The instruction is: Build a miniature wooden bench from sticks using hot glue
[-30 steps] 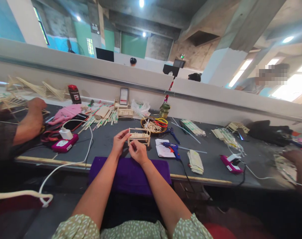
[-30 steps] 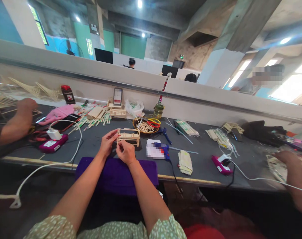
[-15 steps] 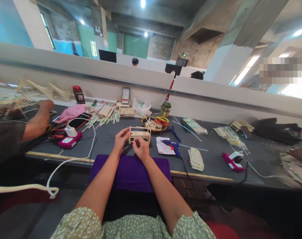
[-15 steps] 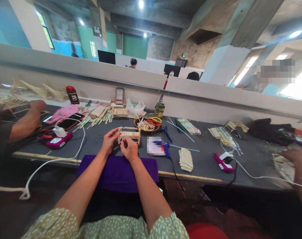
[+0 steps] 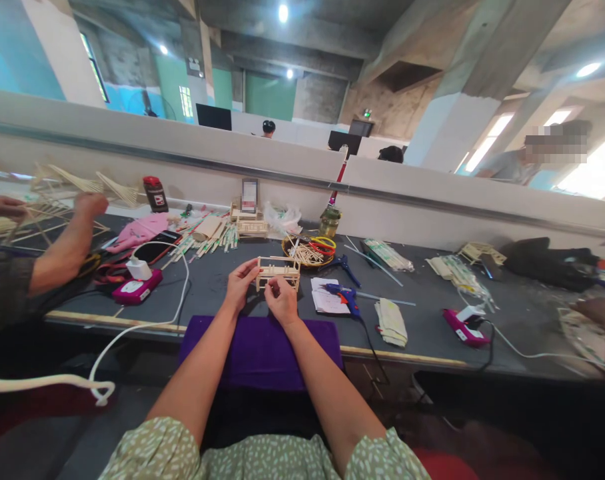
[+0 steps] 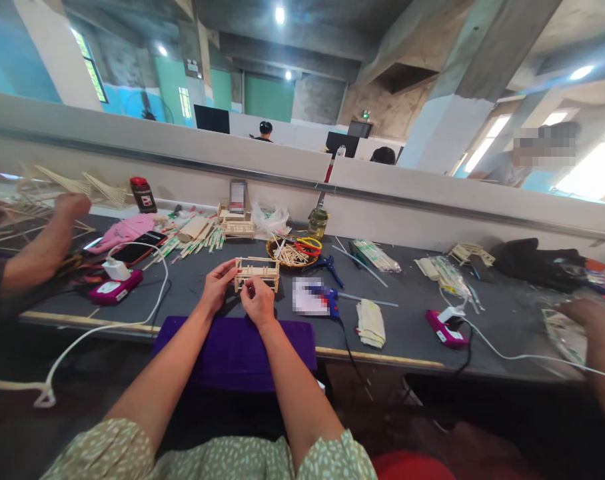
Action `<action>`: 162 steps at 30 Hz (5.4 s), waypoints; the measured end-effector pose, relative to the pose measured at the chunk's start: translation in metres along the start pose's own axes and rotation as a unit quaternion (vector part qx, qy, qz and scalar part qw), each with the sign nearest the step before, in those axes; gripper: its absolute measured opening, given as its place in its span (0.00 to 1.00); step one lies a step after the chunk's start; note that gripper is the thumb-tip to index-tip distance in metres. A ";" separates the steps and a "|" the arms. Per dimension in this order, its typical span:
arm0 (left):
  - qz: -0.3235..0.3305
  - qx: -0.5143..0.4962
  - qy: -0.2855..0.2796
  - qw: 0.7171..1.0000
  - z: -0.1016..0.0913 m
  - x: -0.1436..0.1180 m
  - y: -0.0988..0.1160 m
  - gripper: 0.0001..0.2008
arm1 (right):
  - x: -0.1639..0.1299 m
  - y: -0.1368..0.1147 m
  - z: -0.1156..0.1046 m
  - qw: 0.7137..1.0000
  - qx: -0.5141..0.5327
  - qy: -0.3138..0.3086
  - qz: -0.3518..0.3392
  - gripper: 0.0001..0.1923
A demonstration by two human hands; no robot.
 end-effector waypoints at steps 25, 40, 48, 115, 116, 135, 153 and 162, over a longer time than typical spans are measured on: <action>0.006 -0.004 0.003 1.000 0.000 0.001 -0.002 0.21 | 0.002 0.005 0.002 0.999 0.002 0.004 0.040 0.08; 0.019 -0.002 -0.005 1.000 0.000 -0.001 -0.002 0.22 | 0.002 0.004 -0.001 0.999 -0.025 -0.007 0.041 0.08; 0.014 -0.001 -0.008 1.000 0.001 0.000 -0.003 0.21 | -0.003 0.001 -0.001 0.999 -0.030 -0.014 0.029 0.08; 0.004 -0.021 -0.025 0.999 0.005 -0.006 0.000 0.20 | 0.037 -0.031 0.010 0.982 -0.122 -0.017 0.144 0.09; 0.006 -0.020 -0.027 0.999 0.005 -0.006 0.000 0.20 | 0.037 -0.031 0.010 0.982 -0.118 -0.016 0.147 0.10; 0.027 -0.001 -0.026 0.999 0.007 -0.005 0.002 0.20 | 0.031 -0.022 0.016 0.989 -0.067 0.014 0.129 0.14; 0.036 0.011 -0.039 0.999 0.006 -0.005 0.001 0.21 | 0.035 -0.023 0.010 0.985 -0.051 -0.024 0.161 0.16; 0.033 0.011 -0.034 0.999 0.007 -0.006 0.004 0.21 | 0.037 -0.022 0.009 0.990 -0.047 -0.016 0.132 0.15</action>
Point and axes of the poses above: each hand's wrist, its own x-axis towards the middle knuckle, its own z-axis out of the palm, y = z × x, the point moved 2 cm from there along x, towards the middle knuckle, and after that the axes turned 13 degrees about x, right-handed, at the moved point
